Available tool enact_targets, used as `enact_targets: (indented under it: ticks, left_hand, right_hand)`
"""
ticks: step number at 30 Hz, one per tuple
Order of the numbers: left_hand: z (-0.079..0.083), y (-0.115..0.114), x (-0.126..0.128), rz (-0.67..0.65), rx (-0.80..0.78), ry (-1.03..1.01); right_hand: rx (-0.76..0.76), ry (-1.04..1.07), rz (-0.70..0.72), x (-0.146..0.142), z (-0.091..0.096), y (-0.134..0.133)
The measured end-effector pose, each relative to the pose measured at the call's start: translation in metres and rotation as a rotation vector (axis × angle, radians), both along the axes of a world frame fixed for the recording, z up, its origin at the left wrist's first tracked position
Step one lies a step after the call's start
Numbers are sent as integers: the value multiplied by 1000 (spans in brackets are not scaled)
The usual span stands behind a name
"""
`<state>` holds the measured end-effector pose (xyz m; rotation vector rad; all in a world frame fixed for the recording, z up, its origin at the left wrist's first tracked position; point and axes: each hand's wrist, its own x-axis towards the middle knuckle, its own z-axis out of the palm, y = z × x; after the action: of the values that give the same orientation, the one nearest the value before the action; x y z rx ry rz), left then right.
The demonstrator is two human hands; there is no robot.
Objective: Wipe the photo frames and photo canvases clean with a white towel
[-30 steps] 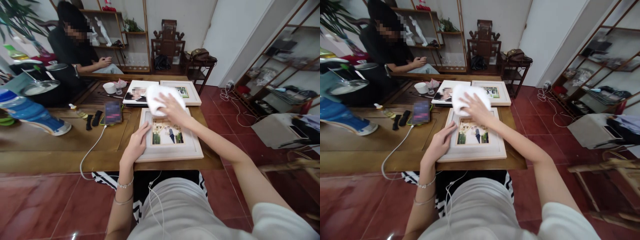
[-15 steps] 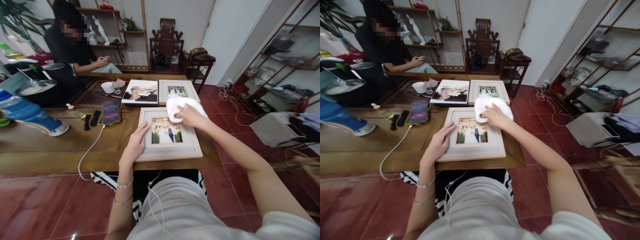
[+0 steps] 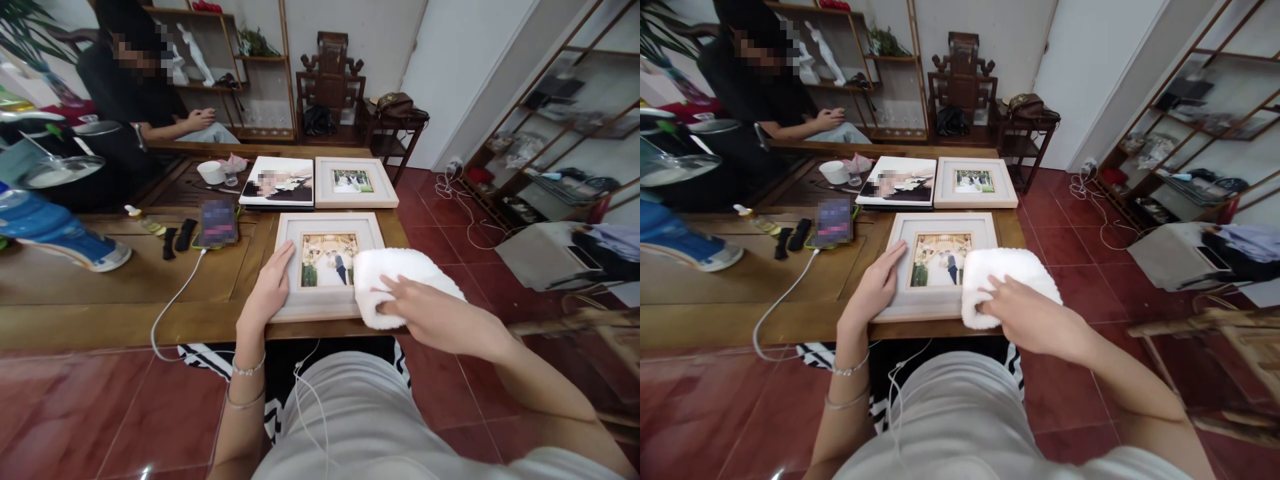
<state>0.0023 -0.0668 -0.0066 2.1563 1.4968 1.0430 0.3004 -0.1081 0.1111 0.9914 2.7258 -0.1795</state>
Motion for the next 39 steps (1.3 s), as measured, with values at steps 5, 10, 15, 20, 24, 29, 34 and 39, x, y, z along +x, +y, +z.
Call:
enact_targets:
  ticks: [5,10,15,20,24,29,34,39]
  left_hand:
    - [2,0,-2,-19,8,-1]
    - [5,0,-2,-33,4,-6]
    - [5,-1,-1,-19,-3,-8]
    - [5,-2,1,12,4,-31]
    - [4,-2,1,17,4,-29]
    - [4,-2,1,15,0,-24]
    - [4,-3,1,-1,-3,-30]
    - [6,-3,0,-20,-15,-30]
  right_hand:
    - [-3,14,-124,-4,-8,15]
    - [225,176,-221,-14,-39,92]
    - [352,212,-238,-24,-60,144]
    - [331,110,-130,-30,-61,110]
    - [200,28,-49,-26,-41,44]
    - [18,8,95,-24,-14,-13]
    - [61,100,5,-34,-39,4]
    - [204,206,-115,-37,-60,76]
